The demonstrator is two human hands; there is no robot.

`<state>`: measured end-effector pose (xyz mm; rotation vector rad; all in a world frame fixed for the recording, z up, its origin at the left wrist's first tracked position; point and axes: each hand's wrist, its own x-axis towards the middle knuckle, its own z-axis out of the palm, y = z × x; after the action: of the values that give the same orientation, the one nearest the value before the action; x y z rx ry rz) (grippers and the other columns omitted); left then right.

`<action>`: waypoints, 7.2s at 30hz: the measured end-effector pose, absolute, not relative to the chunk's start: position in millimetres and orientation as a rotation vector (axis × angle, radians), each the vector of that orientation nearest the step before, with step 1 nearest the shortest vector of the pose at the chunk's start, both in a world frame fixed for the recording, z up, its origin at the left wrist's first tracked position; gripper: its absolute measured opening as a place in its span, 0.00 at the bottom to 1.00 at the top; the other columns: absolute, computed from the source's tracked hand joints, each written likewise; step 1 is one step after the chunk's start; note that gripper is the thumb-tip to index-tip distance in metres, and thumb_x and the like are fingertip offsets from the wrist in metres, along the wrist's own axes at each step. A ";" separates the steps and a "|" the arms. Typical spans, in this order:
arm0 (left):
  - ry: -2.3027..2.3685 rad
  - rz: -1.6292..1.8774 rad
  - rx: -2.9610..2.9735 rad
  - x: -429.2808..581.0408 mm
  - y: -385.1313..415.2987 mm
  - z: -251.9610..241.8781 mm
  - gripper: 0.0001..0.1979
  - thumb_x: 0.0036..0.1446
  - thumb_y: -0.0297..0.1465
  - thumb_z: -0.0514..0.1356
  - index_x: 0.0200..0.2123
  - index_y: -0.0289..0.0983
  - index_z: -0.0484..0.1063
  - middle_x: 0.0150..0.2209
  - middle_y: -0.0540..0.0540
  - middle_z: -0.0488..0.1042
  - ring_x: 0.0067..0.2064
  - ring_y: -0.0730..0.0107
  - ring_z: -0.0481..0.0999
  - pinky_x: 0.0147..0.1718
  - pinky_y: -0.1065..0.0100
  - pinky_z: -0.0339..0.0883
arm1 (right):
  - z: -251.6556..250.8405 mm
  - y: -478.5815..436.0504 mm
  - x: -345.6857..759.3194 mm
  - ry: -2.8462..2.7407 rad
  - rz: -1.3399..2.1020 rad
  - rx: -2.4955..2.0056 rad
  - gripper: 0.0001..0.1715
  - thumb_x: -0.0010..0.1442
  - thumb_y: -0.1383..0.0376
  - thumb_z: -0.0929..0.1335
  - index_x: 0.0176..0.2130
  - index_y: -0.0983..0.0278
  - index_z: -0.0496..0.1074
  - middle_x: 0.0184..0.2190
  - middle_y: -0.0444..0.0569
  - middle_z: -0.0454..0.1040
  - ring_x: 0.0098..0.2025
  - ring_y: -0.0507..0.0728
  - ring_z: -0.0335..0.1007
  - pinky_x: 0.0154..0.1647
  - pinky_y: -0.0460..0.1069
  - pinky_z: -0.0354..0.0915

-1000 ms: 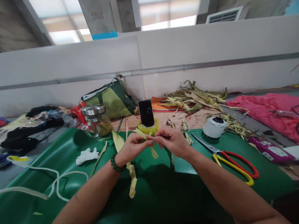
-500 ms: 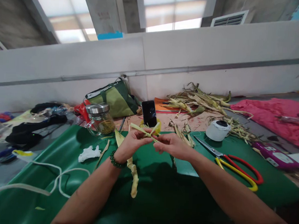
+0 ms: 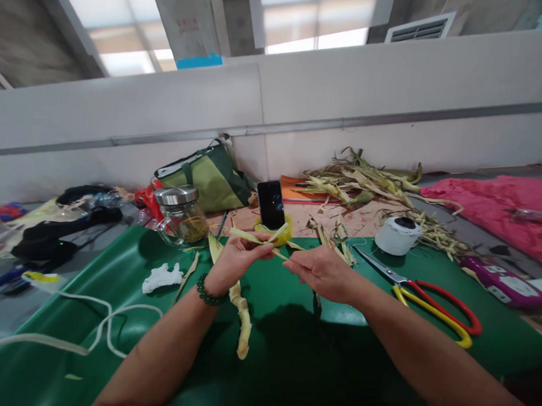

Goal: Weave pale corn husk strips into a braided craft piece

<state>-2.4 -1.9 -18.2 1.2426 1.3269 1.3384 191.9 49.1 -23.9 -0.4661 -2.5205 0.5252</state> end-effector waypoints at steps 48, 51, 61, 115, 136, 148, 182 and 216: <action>1.183 1.000 1.621 5.5 -5.4 -17.9 0.14 0.49 0.39 0.64 0.32 0.32 0.77 0.29 0.45 0.74 0.32 0.69 0.70 0.31 0.71 0.64 | -29.5 74.1 187.5 -1.838 1.330 -0.625 0.22 0.47 0.50 0.72 0.20 0.65 0.69 0.14 0.43 0.68 0.15 0.47 0.60 0.15 0.44 0.57; 1.081 0.982 1.473 5.4 -5.5 -16.8 0.13 0.47 0.34 0.64 0.37 0.34 0.77 0.33 0.46 0.75 0.34 0.70 0.71 0.36 0.70 0.64 | -30.4 78.7 184.8 -1.745 1.415 -0.601 0.21 0.46 0.51 0.72 0.21 0.66 0.68 0.15 0.43 0.69 0.16 0.47 0.61 0.17 0.43 0.60; 1.262 0.967 1.650 6.3 -4.7 -17.5 0.14 0.53 0.39 0.60 0.31 0.32 0.77 0.23 0.50 0.68 0.25 0.76 0.61 0.25 0.73 0.55 | -25.7 71.8 187.8 -1.868 1.323 -0.599 0.12 0.44 0.59 0.73 0.25 0.66 0.75 0.20 0.45 0.73 0.19 0.48 0.66 0.20 0.43 0.62; 1.730 1.640 1.856 6.2 -7.4 -21.4 0.09 0.55 0.37 0.59 0.28 0.38 0.72 0.28 0.47 0.73 0.33 0.67 0.69 0.38 0.67 0.62 | -28.5 69.6 188.3 -2.065 0.775 -0.615 0.17 0.58 0.60 0.64 0.23 0.65 0.74 0.23 0.46 0.74 0.27 0.52 0.69 0.30 0.45 0.63; 1.184 1.380 1.115 20.3 0.3 -32.3 0.23 0.42 0.49 0.66 0.33 0.34 0.78 0.27 0.48 0.75 0.30 0.72 0.71 0.33 0.71 0.66 | -35.8 55.3 181.6 -2.310 0.440 -0.548 0.20 0.62 0.61 0.62 0.22 0.65 0.69 0.19 0.46 0.70 0.23 0.49 0.62 0.26 0.45 0.54; 1.065 1.285 1.200 14.2 -1.8 -29.2 0.18 0.41 0.41 0.70 0.32 0.33 0.78 0.25 0.48 0.75 0.27 0.76 0.70 0.30 0.72 0.63 | -19.1 65.1 192.4 -2.275 0.974 -0.436 0.17 0.58 0.56 0.66 0.30 0.66 0.75 0.24 0.47 0.75 0.27 0.51 0.69 0.29 0.45 0.62; 1.174 1.040 1.438 2.2 -6.9 -16.7 0.22 0.52 0.47 0.59 0.26 0.31 0.76 0.23 0.47 0.71 0.25 0.75 0.65 0.27 0.72 0.58 | -21.2 70.7 198.9 -2.497 0.701 -0.403 0.26 0.65 0.54 0.57 0.24 0.66 0.67 0.18 0.43 0.66 0.21 0.47 0.60 0.23 0.42 0.55; 1.100 1.014 1.540 1.9 -5.6 -16.7 0.15 0.44 0.34 0.68 0.35 0.32 0.74 0.34 0.45 0.76 0.36 0.69 0.74 0.37 0.70 0.66 | -31.1 72.2 195.2 -2.342 0.083 -0.142 0.14 0.64 0.64 0.63 0.29 0.65 0.71 0.25 0.47 0.76 0.28 0.51 0.71 0.31 0.44 0.62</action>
<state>1.9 -5.6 -16.7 1.5396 1.0996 1.0135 195.2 72.2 -31.1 -0.1425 -2.3424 0.0826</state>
